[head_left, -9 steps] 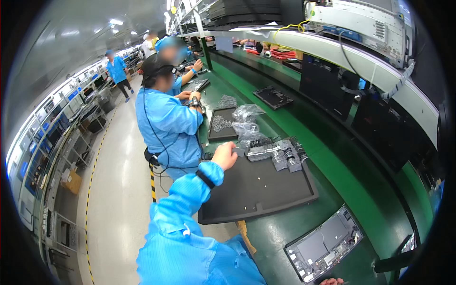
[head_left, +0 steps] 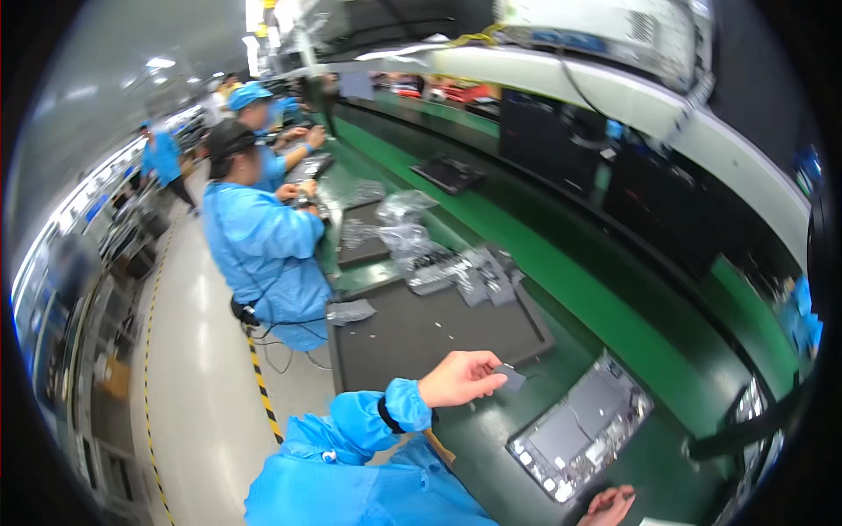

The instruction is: Assembling internal parts of a tablet or laptop on a factory production line.

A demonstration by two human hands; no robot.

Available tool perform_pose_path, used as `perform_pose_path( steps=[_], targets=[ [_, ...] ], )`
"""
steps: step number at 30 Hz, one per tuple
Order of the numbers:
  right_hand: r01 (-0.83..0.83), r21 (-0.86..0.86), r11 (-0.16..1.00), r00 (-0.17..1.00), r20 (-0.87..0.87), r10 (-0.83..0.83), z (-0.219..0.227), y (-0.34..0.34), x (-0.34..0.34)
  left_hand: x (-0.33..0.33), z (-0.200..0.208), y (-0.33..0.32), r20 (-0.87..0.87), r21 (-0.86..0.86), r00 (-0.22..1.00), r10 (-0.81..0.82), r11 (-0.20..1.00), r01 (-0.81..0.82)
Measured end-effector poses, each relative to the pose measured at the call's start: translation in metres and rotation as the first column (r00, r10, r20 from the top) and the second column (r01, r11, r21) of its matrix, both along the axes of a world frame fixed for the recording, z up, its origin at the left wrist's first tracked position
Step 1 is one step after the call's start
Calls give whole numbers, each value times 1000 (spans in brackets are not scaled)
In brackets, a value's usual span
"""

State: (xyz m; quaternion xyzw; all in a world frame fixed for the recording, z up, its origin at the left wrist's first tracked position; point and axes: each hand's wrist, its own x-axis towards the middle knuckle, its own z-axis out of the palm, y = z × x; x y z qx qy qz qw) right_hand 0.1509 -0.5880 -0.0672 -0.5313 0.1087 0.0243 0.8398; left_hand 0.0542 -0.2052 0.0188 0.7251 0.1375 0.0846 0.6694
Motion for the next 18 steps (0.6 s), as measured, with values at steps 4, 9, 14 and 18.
perform_pose_path(
  steps=[4,9,14,18],
  targets=[
    [92,-287,953,993,100,-66,17,20,9,41,-31,-41,128,-221,990,-52,972,80],
    [-146,-421,895,967,132,220,60,32,10,81,-23,-83,57,-266,942,-330,905,333],
    [-198,-778,597,812,211,544,80,54,3,97,-29,-111,-31,-293,836,-547,805,516],
    [-271,-730,627,819,167,549,67,49,-3,96,-42,-125,13,-288,795,-606,760,583]
  ],
)
